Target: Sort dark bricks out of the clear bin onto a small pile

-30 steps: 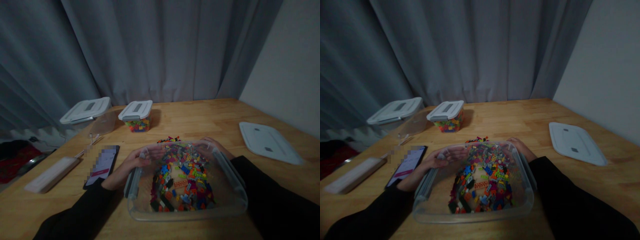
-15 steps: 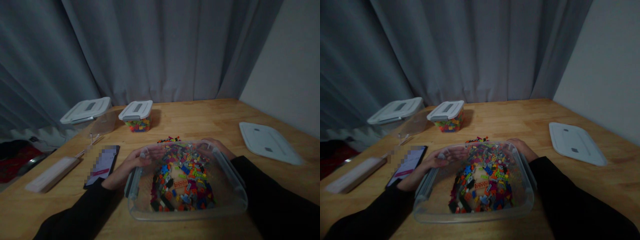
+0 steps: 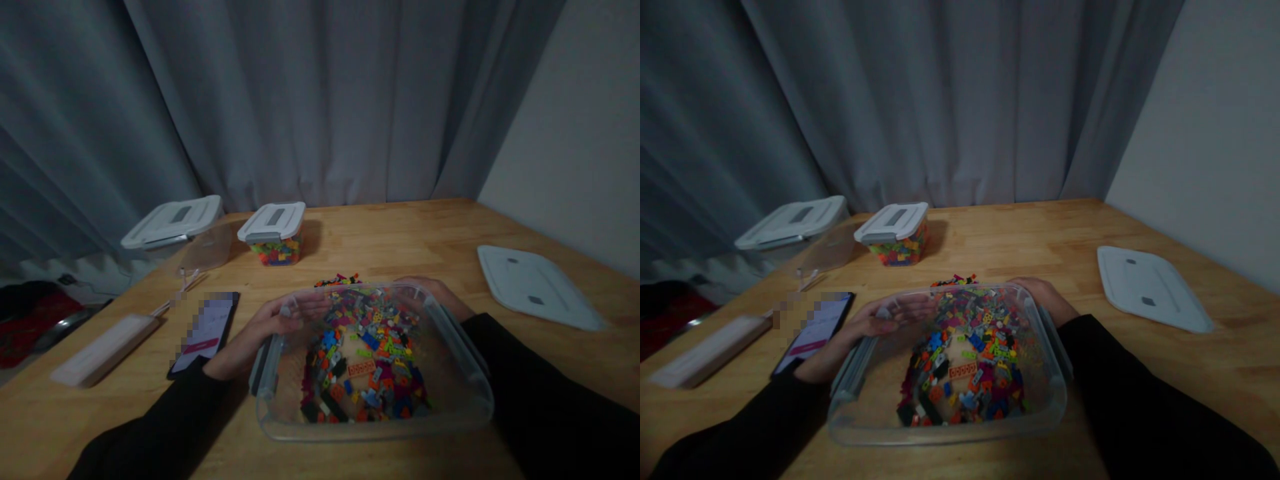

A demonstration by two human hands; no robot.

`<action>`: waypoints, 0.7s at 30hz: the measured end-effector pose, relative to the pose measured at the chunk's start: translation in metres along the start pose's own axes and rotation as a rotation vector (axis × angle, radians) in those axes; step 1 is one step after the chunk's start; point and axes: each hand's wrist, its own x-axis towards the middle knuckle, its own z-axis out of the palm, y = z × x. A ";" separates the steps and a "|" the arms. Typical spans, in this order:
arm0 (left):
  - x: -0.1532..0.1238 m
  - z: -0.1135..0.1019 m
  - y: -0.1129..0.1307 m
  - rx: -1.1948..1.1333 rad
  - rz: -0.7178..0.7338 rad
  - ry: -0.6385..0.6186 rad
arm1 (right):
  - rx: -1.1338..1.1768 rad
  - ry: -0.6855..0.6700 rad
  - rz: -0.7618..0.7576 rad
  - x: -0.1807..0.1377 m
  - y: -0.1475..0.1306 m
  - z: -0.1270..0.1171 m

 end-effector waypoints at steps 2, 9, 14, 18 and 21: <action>0.000 -0.002 -0.003 -0.015 0.010 -0.004 | -0.021 0.032 0.009 0.001 -0.006 -0.005; -0.006 0.020 0.010 0.003 -0.025 0.110 | 0.240 0.269 0.153 0.001 -0.020 -0.015; -0.013 0.043 0.025 0.050 -0.075 0.204 | 0.450 0.310 0.188 0.000 -0.029 -0.021; -0.010 0.032 0.016 0.005 -0.028 0.157 | 0.671 0.266 0.237 -0.001 -0.037 -0.025; -0.008 0.022 0.009 0.004 -0.015 0.137 | 0.783 0.227 0.244 -0.004 -0.045 -0.026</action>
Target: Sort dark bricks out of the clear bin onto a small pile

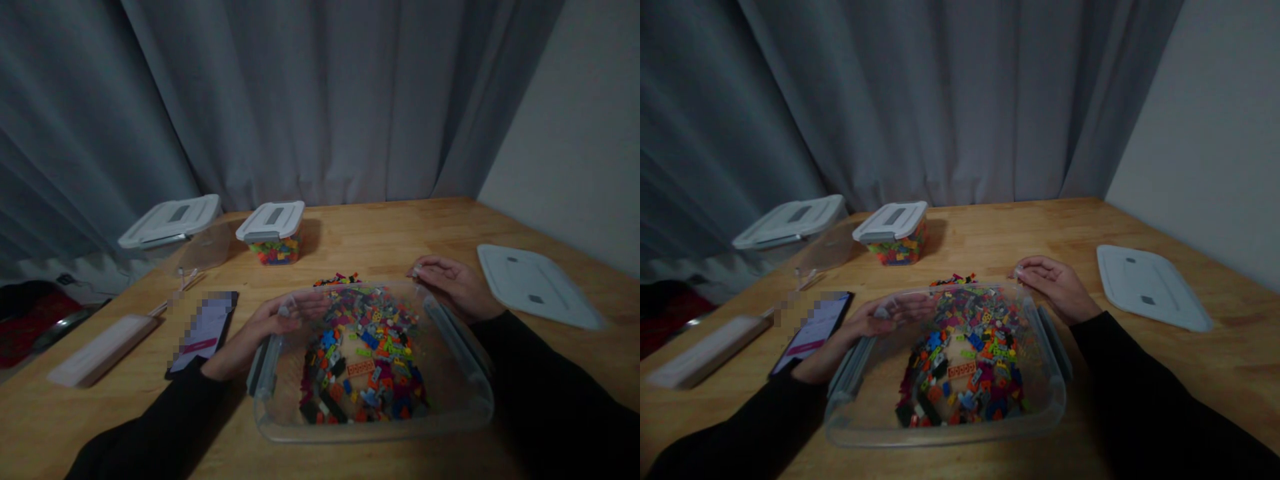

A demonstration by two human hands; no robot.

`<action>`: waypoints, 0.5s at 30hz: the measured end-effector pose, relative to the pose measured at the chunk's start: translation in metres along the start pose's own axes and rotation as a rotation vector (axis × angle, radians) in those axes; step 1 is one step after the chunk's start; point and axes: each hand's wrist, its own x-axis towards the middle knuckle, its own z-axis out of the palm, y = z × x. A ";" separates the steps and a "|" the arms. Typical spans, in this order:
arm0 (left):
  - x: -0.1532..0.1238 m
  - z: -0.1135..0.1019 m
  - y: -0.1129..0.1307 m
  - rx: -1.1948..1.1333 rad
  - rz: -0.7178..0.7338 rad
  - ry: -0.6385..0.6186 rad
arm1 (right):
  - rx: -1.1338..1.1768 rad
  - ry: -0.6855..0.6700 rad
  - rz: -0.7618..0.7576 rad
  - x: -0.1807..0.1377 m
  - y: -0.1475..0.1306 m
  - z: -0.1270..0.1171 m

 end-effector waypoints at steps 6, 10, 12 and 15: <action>0.004 -0.012 -0.007 0.005 0.012 -0.047 | -0.092 -0.121 -0.070 -0.005 -0.004 0.004; 0.008 -0.019 -0.009 0.006 0.007 -0.117 | -0.131 -0.184 -0.090 -0.004 0.001 0.001; 0.009 -0.018 -0.009 -0.005 0.021 -0.102 | -0.145 -0.219 -0.091 -0.003 0.003 0.000; 0.008 -0.013 -0.007 -0.009 0.022 -0.077 | -0.161 -0.245 -0.093 -0.003 0.004 -0.002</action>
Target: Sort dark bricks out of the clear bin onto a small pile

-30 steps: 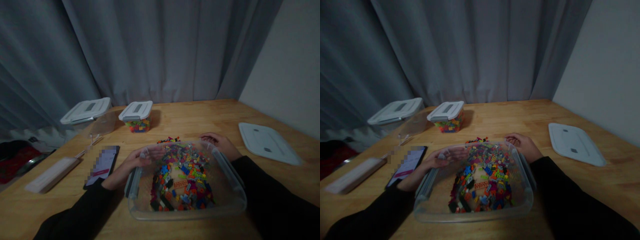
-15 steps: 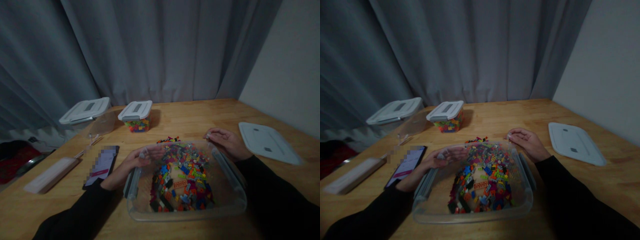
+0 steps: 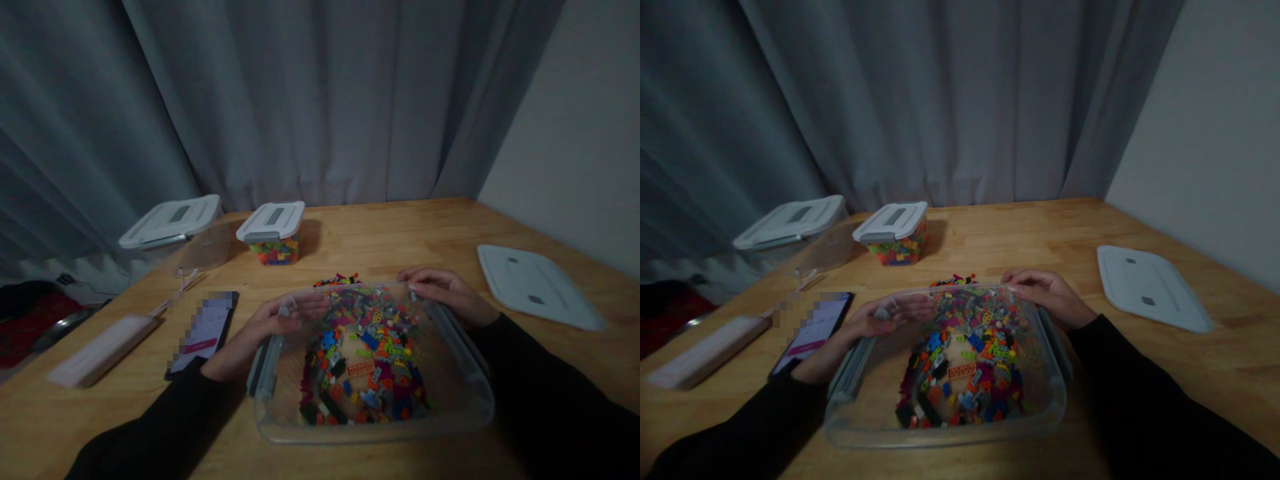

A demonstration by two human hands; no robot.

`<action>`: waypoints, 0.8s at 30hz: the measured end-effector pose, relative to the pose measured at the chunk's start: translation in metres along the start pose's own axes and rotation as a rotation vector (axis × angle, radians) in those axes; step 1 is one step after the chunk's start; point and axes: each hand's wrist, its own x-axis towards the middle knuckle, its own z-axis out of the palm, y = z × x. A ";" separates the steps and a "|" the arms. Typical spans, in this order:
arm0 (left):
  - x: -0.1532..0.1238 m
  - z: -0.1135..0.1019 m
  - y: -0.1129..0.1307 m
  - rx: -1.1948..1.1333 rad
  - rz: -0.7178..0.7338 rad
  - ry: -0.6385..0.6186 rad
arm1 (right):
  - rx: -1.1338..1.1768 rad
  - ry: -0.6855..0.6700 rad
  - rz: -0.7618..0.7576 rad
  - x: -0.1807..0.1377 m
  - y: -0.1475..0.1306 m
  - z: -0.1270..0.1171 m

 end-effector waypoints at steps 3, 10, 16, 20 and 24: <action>-0.003 0.004 0.002 0.014 -0.025 0.036 | -0.003 -0.012 -0.002 0.000 0.000 -0.001; -0.008 0.006 0.003 0.032 -0.044 0.078 | 0.009 -0.020 -0.001 0.000 0.002 -0.002; -0.011 0.025 0.019 0.075 -0.068 0.118 | 0.013 0.030 0.049 0.000 0.000 0.001; -0.010 0.028 0.022 0.078 -0.068 0.110 | -0.106 0.151 0.087 0.005 0.008 -0.001; -0.009 0.017 0.012 0.054 -0.066 0.094 | -0.527 0.045 0.005 0.009 0.023 -0.013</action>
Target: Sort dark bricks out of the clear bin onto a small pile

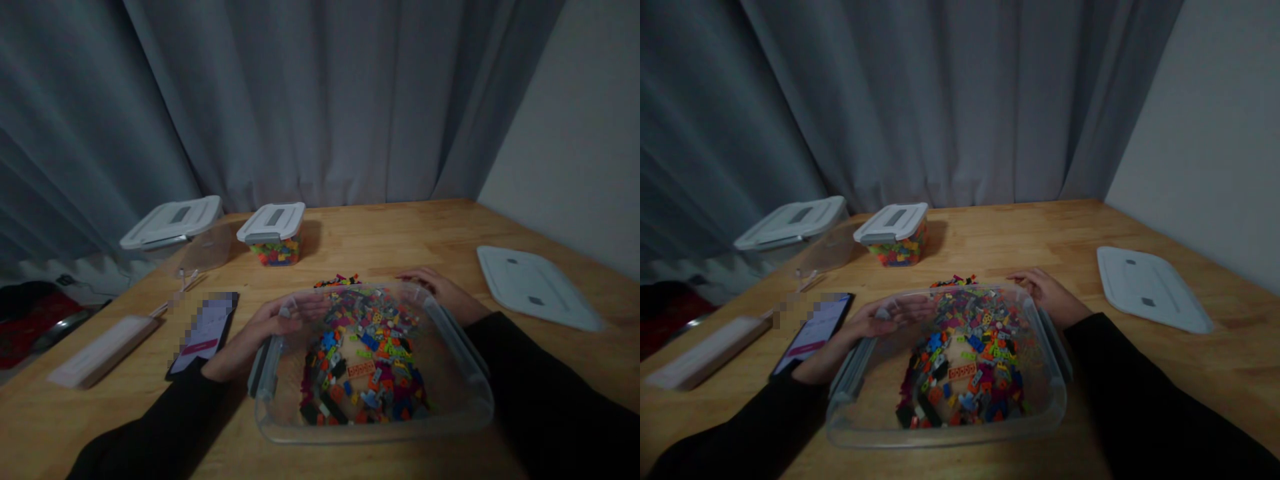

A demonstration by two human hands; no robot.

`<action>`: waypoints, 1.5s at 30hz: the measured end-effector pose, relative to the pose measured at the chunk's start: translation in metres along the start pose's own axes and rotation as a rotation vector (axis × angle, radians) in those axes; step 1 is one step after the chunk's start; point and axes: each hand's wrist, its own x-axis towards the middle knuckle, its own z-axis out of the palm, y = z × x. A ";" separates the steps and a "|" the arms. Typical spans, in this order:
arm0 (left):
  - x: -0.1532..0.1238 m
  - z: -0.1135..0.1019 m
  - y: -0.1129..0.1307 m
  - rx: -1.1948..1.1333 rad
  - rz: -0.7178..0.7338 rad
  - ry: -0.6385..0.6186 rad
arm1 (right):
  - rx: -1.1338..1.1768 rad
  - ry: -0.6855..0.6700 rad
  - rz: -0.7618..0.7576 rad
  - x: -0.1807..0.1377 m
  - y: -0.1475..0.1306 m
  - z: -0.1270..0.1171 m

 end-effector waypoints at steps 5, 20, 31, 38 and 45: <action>-0.001 -0.004 -0.004 0.010 -0.012 -0.002 | -0.184 -0.177 -0.035 -0.003 0.006 -0.006; 0.004 -0.006 -0.005 0.009 0.007 -0.026 | -0.169 -0.302 -0.080 -0.005 0.017 -0.007; -0.001 0.008 0.008 0.012 -0.004 0.016 | -0.016 -0.107 -0.048 -0.008 0.025 0.006; 0.020 -0.033 -0.021 -0.061 0.037 -0.191 | -0.011 0.290 -0.065 0.009 0.037 0.079; 0.006 0.001 0.001 -0.069 0.030 -0.016 | -0.046 0.210 -0.108 0.027 0.006 0.083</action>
